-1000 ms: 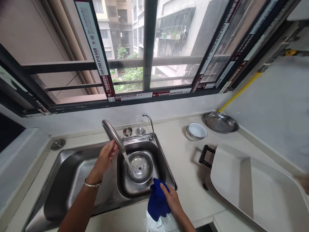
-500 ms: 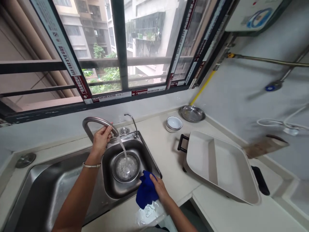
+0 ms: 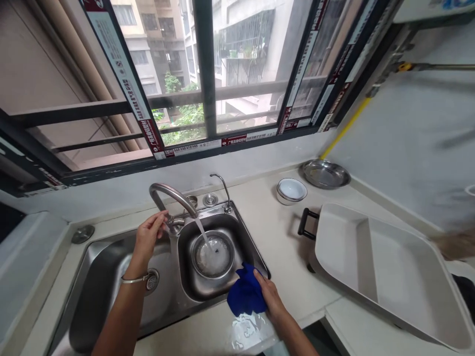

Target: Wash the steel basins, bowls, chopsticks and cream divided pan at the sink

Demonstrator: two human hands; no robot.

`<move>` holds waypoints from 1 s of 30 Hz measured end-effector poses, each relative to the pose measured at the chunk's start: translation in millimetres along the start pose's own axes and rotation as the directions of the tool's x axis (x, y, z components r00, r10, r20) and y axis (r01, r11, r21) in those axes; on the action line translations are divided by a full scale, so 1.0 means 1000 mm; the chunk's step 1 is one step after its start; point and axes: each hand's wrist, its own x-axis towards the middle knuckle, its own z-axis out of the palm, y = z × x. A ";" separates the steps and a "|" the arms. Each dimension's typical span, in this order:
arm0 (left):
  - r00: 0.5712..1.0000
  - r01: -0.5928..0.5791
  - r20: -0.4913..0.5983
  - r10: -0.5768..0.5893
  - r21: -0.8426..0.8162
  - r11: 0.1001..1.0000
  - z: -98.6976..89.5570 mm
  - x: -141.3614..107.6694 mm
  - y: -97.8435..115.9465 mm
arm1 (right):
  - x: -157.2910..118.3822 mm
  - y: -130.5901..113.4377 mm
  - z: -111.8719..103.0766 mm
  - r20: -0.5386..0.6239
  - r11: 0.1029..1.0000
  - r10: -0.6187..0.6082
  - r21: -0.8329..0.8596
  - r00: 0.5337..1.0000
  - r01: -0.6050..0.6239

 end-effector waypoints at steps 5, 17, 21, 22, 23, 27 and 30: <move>0.986 0.165 -0.079 -0.149 0.268 0.949 -0.030 0.007 -0.060 | 0.000 -0.001 0.000 0.003 0.999 0.020 0.035 1.000 -0.020; 0.972 -0.223 0.224 0.069 0.793 0.567 0.047 0.059 -0.086 | -0.002 -0.002 0.001 0.009 1.000 -0.013 0.017 1.000 0.013; 0.980 -0.182 0.199 0.025 0.828 0.531 0.055 0.075 -0.080 | -0.003 -0.001 0.001 0.007 0.998 -0.043 0.045 0.999 0.042; 0.983 -0.162 0.181 0.014 0.839 0.520 0.055 0.078 -0.079 | -0.003 -0.001 0.001 0.002 0.998 -0.042 0.051 0.999 0.041; 0.987 -0.138 0.159 0.003 0.849 0.510 0.056 0.080 -0.078 | -0.003 -0.001 0.001 -0.001 0.998 -0.041 0.055 0.999 0.041; 0.998 -0.021 0.050 -0.049 0.881 0.472 0.058 0.089 -0.075 | 0.002 0.003 0.000 0.013 0.998 -0.043 0.055 0.999 0.042; 0.997 0.048 -0.013 -0.080 0.890 0.454 0.060 0.094 -0.075 | 0.007 0.008 -0.001 0.002 0.998 -0.064 0.012 0.998 0.064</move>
